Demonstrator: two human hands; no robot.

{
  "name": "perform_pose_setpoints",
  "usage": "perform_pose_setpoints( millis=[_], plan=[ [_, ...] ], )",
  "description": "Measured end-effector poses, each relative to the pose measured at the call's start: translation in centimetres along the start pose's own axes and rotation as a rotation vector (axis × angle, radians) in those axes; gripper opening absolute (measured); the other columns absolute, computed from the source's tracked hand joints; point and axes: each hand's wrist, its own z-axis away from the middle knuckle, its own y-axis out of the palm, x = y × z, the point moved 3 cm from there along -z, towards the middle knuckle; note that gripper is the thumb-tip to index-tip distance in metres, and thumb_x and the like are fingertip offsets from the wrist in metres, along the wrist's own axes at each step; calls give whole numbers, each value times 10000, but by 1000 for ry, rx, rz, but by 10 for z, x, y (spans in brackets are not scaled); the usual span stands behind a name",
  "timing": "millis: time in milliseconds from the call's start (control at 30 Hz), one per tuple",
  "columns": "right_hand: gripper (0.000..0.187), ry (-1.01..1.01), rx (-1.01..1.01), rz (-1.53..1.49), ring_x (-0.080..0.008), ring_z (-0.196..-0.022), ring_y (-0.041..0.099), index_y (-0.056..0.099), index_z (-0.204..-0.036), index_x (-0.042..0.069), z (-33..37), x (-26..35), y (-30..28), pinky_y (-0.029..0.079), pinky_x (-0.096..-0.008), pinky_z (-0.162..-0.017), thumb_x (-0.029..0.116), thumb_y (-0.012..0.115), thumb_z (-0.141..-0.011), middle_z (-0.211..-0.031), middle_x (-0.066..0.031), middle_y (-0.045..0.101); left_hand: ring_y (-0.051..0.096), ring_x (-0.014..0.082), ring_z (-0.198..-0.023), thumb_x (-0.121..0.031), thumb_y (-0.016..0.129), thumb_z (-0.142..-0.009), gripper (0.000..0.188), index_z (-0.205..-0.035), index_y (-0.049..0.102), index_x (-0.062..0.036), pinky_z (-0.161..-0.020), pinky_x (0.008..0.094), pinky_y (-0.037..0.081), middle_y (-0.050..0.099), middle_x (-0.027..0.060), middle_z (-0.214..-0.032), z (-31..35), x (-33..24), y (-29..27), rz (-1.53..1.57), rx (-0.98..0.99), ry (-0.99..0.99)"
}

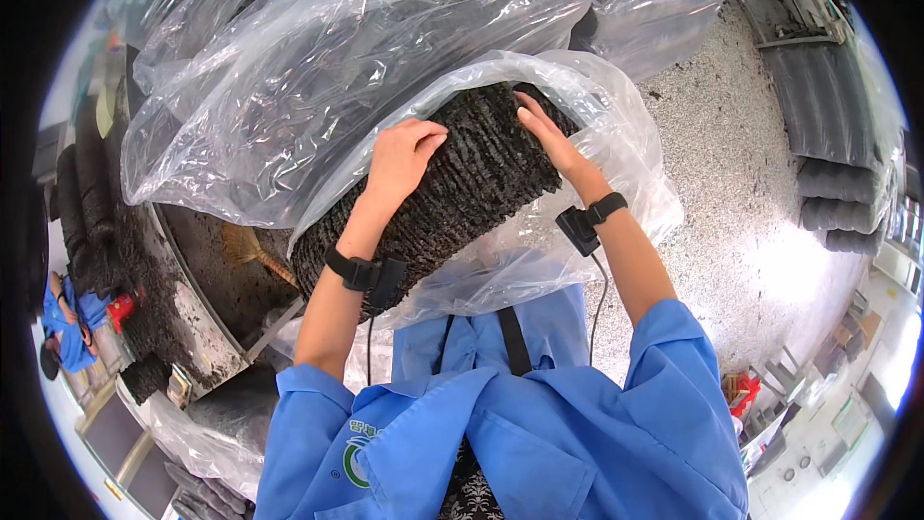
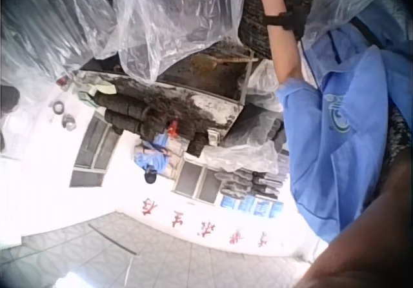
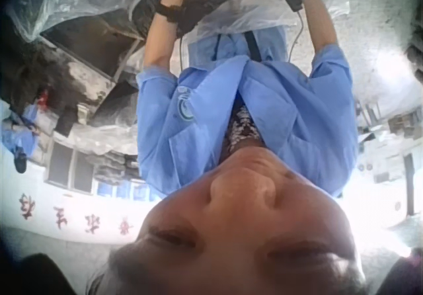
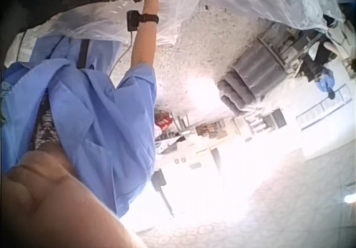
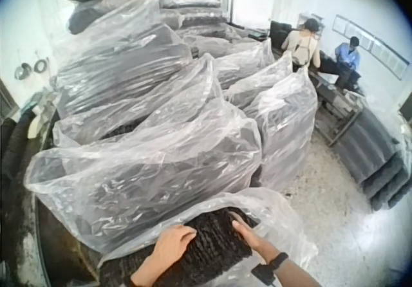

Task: The person unpacks cylindrical rolls of dark dried material from plastic bags and places them on a metal table. They then use a dustpan and brush to sweep loose debris from the table into a large plastic bag. Finally, the person sifts the loose material through a wire mesh sieve over the bag.

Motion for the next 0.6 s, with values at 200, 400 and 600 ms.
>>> perform_pose_setpoints(
  millis=[200, 400, 600],
  plan=[
    [686, 39, -47, 28, -224, -1379, 231, 255, -1448, 50, 9, 12, -4, 153, -342, -1124, 495, 401, -947, -1475, -116, 288, 631, 332, -752, -99, 660, -759, 69, -796, 664, -41, -678, 406, 498, 655, 152, -786, -18, 0, 10, -137, 94, 59],
    [668, 64, -54, 22, -216, -1360, 268, 284, -1442, 75, 6, 16, -1, 166, -335, -1117, 498, 414, -942, -1447, -109, 335, 609, 293, -690, -83, 606, -799, 76, -837, 606, -17, -648, 403, 480, 616, 116, -754, -20, 0, 5, -108, 177, 68],
    [652, 36, -52, -82, -203, -1337, 304, 337, -1413, 30, -2, -5, -18, 191, -312, -1107, 474, 434, -946, -1421, -101, 375, 428, 61, -587, -101, 555, -913, 70, -899, 543, -33, -509, 207, 342, 478, -13, -728, 72, 7, -99, 942, 20, -210]
  ],
)
